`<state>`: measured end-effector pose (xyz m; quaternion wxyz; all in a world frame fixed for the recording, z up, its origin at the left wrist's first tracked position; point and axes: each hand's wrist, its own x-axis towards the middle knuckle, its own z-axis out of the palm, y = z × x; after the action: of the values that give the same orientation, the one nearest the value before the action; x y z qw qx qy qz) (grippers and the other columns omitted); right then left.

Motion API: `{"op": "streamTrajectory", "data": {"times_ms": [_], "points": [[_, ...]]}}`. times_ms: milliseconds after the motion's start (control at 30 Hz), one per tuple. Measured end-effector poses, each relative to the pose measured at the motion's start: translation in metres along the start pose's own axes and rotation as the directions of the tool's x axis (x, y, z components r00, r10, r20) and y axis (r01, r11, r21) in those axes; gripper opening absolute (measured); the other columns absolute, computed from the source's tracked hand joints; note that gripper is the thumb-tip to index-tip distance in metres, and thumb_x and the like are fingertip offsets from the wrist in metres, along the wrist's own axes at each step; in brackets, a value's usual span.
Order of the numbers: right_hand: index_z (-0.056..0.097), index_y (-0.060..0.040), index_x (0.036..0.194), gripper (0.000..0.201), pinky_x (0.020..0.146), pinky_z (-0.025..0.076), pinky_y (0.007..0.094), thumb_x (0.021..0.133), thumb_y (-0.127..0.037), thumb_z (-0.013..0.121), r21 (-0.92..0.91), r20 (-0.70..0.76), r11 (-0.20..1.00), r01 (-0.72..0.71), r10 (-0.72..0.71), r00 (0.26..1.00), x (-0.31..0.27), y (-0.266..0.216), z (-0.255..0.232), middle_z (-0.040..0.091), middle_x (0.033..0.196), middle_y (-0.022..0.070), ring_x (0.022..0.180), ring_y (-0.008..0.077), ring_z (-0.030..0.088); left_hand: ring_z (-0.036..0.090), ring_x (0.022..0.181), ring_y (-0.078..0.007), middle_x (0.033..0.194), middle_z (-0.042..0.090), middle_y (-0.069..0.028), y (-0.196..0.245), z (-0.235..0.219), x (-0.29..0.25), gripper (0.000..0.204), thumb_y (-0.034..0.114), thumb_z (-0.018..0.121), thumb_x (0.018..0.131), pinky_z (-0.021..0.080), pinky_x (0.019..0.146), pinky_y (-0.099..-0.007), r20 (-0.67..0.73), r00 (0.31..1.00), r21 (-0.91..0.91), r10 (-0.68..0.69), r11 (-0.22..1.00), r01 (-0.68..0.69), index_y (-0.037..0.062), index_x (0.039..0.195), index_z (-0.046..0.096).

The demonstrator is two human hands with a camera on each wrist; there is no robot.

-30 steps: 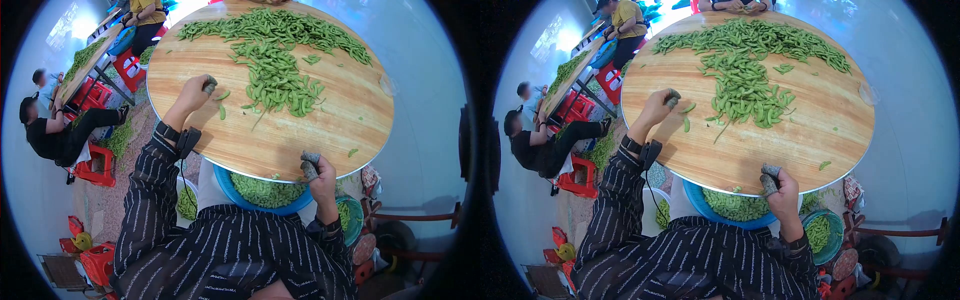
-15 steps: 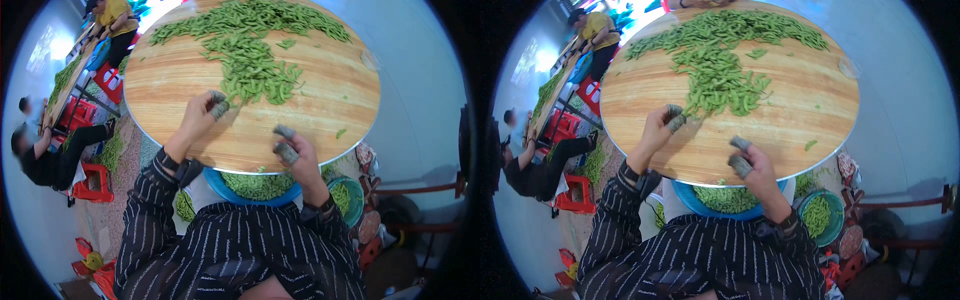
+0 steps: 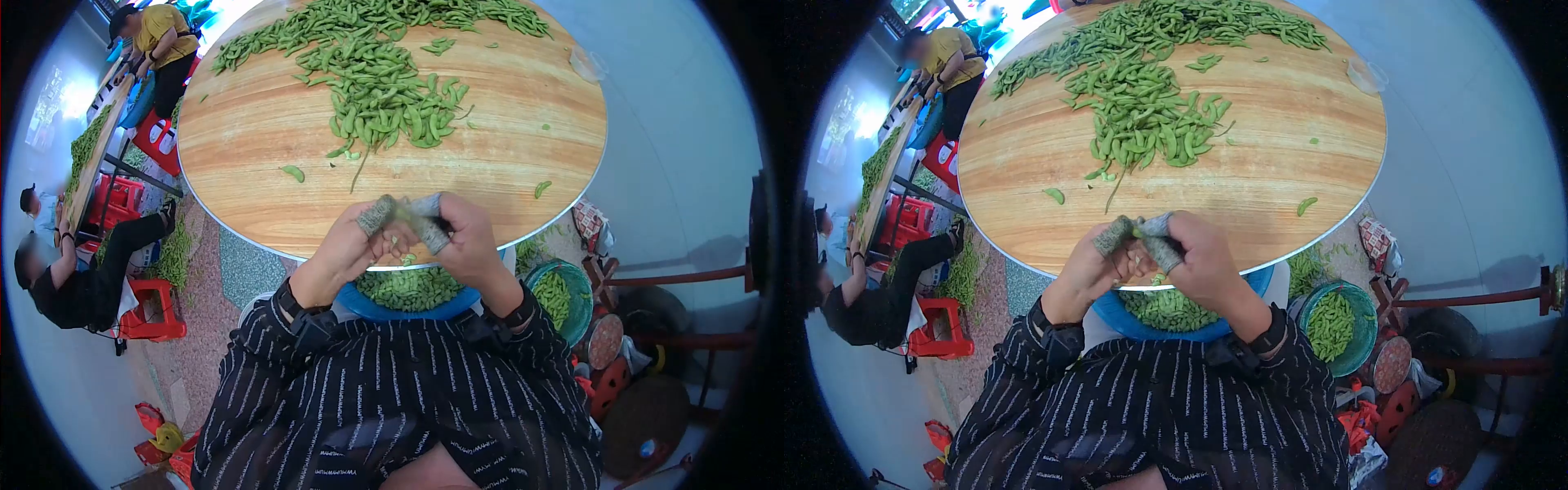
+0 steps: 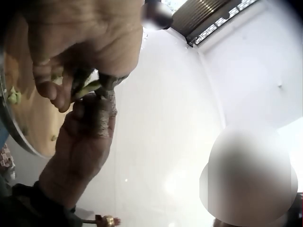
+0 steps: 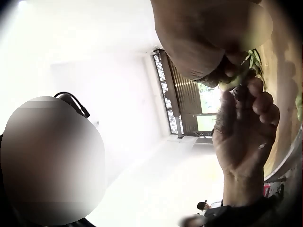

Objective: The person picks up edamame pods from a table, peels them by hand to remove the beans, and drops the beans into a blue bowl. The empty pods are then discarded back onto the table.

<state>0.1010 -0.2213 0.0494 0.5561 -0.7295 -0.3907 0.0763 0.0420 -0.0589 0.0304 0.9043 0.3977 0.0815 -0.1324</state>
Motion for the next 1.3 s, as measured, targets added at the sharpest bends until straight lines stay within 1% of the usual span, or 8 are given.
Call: {"op": "streamTrajectory", "data": {"times_ms": [133, 267, 333, 400, 633, 733, 1100, 1300], "points": [[0.056, -0.0001, 0.093, 0.016, 0.059, 0.042, 0.0231, 0.078, -0.002, 0.055, -0.157, 0.025, 0.976, 0.152, -0.15, 0.988, -0.005, 0.014, 0.007, 0.054, 0.077, 0.0009, 0.068, 0.0096, 0.05, 0.056, 0.061, -0.0149, 0.079, 0.059, -0.0099, 0.003, -0.005, 0.002, 0.017, 0.009, 0.054, 0.082, 0.048, 0.055, -0.0238, -0.034, 0.997, 0.051, 0.067, 0.997, -0.065, -0.0005, 0.095, 0.053], [0.055, -0.0021, 0.101, 0.021, 0.053, 0.041, 0.0199, 0.08, -0.005, 0.054, 0.496, -0.169, 0.839, -0.223, 0.345, 0.923, -0.009, 0.015, 0.001, 0.054, 0.078, 0.0011, 0.066, 0.0083, 0.051, 0.056, 0.068, -0.0098, 0.083, 0.059, -0.0077, 0.001, -0.002, 0.0, 0.03, 0.001, 0.057, 0.078, 0.046, 0.06, -0.0204, -0.034, 0.955, 0.42, 0.293, 0.872, -0.252, 0.0021, 0.106, 0.046], [0.056, -0.0034, 0.1, 0.019, 0.046, 0.036, 0.0147, 0.081, -0.006, 0.054, 0.815, 0.221, 0.428, -0.391, 0.394, 0.892, -0.009, 0.019, -0.004, 0.055, 0.078, 0.0011, 0.062, 0.0032, 0.05, 0.055, 0.072, -0.0076, 0.084, 0.058, -0.0065, -0.001, 0.004, -0.003, 0.037, -0.002, 0.058, 0.076, 0.044, 0.062, -0.0188, 0.023, 0.918, 0.632, 0.396, 0.705, -0.32, 0.0029, 0.109, 0.043], [0.057, -0.0038, 0.099, 0.018, 0.044, 0.034, 0.0135, 0.081, -0.007, 0.054, 0.806, 0.245, 0.425, -0.413, 0.396, 0.885, -0.009, 0.021, -0.003, 0.055, 0.077, 0.0008, 0.06, 0.0022, 0.049, 0.052, 0.076, -0.0061, 0.086, 0.057, -0.0047, 0.002, 0.01, -0.006, 0.045, -0.007, 0.059, 0.073, 0.043, 0.066, -0.0183, 0.03, 0.962, 0.848, 0.27, 0.502, -0.168, 0.0026, 0.111, 0.039], [0.057, -0.0011, 0.099, 0.019, 0.052, 0.037, 0.0149, 0.08, -0.005, 0.055, 0.589, 0.143, 0.752, -0.296, 0.264, 0.954, -0.01, 0.016, 0.005, 0.056, 0.078, 0.0001, 0.064, 0.0017, 0.047, 0.045, 0.059, -0.009, 0.069, 0.052, -0.006, 0.002, 0.002, -0.003, 0.026, 0.003, 0.056, 0.077, 0.037, 0.051, -0.0228, 0.147, 0.956, 0.667, 0.254, 0.688, -0.286, -0.0008, 0.1, 0.045], [0.056, 0.0002, 0.099, 0.021, 0.056, 0.039, 0.0162, 0.079, -0.002, 0.055, 0.478, -0.05, 0.868, -0.136, 0.181, 0.982, -0.012, 0.021, 0.016, 0.056, 0.081, 0.0001, 0.066, 0.0019, 0.047, 0.047, 0.059, -0.012, 0.064, 0.048, -0.0097, 0.007, 0.001, -0.005, 0.016, 0.005, 0.057, 0.077, 0.038, 0.052, -0.0275, 0.176, 0.977, 0.913, 0.122, 0.351, -0.208, -0.0018, 0.089, 0.05], [0.057, -0.0014, 0.09, 0.012, 0.042, 0.032, 0.014, 0.083, -0.008, 0.049, 0.703, 0.174, 0.563, -0.435, 0.456, 0.873, -0.017, 0.014, -0.001, 0.052, 0.063, -0.0012, 0.049, 0.0023, 0.042, 0.053, 0.068, -0.0308, 0.072, 0.052, -0.0138, -0.005, 0.001, -0.004, 0.029, 0.015, 0.066, 0.062, 0.043, 0.057, -0.0392, 0.439, 0.81, 0.888, 0.388, -0.326, -0.325, 0.002, 0.082, 0.049], [0.058, -0.0038, 0.085, 0.01, 0.042, 0.032, 0.015, 0.081, -0.004, 0.05, 0.677, 0.17, 0.577, -0.456, 0.479, 0.861, -0.017, 0.015, 0.001, 0.051, 0.063, -0.0032, 0.049, 0.0018, 0.042, 0.053, 0.068, -0.0313, 0.073, 0.053, -0.0136, -0.002, 0.004, -0.007, 0.03, 0.014, 0.068, 0.063, 0.043, 0.056, -0.0378, 0.469, 0.805, 0.86, 0.364, -0.396, -0.322, 0.0028, 0.086, 0.052]]}}
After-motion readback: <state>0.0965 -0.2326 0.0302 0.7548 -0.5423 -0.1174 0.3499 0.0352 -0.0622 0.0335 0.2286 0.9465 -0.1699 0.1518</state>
